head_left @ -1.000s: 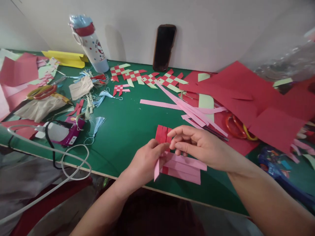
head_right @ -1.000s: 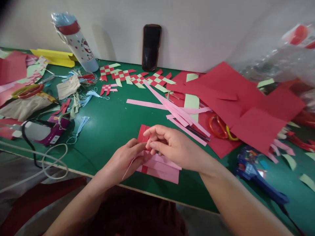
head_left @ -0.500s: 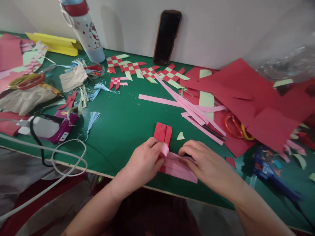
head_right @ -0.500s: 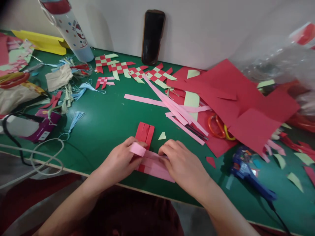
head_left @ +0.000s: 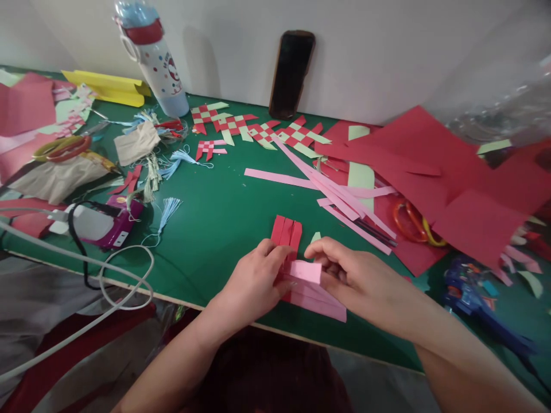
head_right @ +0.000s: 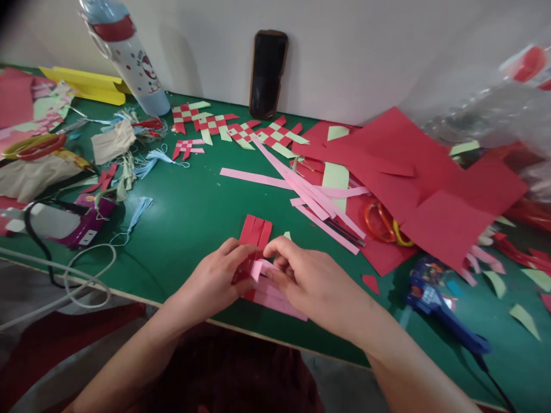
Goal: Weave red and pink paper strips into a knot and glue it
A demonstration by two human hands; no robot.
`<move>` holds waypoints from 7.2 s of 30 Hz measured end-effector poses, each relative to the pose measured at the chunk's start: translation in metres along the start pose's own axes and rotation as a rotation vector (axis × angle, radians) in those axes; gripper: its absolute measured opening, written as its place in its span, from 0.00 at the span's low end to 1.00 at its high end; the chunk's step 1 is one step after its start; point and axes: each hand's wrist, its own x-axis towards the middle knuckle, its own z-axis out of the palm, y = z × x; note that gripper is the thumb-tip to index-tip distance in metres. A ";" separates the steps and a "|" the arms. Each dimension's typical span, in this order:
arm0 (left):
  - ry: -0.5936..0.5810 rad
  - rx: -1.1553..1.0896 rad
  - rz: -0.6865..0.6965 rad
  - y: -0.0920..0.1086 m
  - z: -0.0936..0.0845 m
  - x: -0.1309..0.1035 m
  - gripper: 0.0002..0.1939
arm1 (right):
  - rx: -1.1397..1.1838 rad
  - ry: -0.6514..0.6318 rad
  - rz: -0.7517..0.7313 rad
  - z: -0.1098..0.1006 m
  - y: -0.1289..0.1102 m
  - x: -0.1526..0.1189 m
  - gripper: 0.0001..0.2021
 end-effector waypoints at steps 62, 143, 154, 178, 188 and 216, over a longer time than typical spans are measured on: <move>0.021 -0.227 0.128 -0.007 -0.010 0.001 0.07 | -0.253 0.248 -0.060 0.007 0.025 0.064 0.05; 0.153 0.073 0.046 -0.003 0.010 0.000 0.07 | -0.013 0.168 -0.671 0.021 0.016 -0.010 0.07; 0.135 -0.027 0.002 -0.002 0.003 0.000 0.08 | 0.194 0.429 -0.036 0.028 0.037 0.016 0.09; 0.179 -0.026 0.040 -0.004 0.010 -0.001 0.08 | -0.249 0.291 -0.239 0.029 0.021 0.021 0.07; 0.165 -0.038 0.085 -0.006 0.009 -0.002 0.08 | -0.386 0.370 -0.213 0.036 0.031 0.019 0.08; 0.098 -0.001 0.035 -0.005 0.009 -0.003 0.24 | -0.031 0.176 -0.291 0.017 0.035 -0.011 0.15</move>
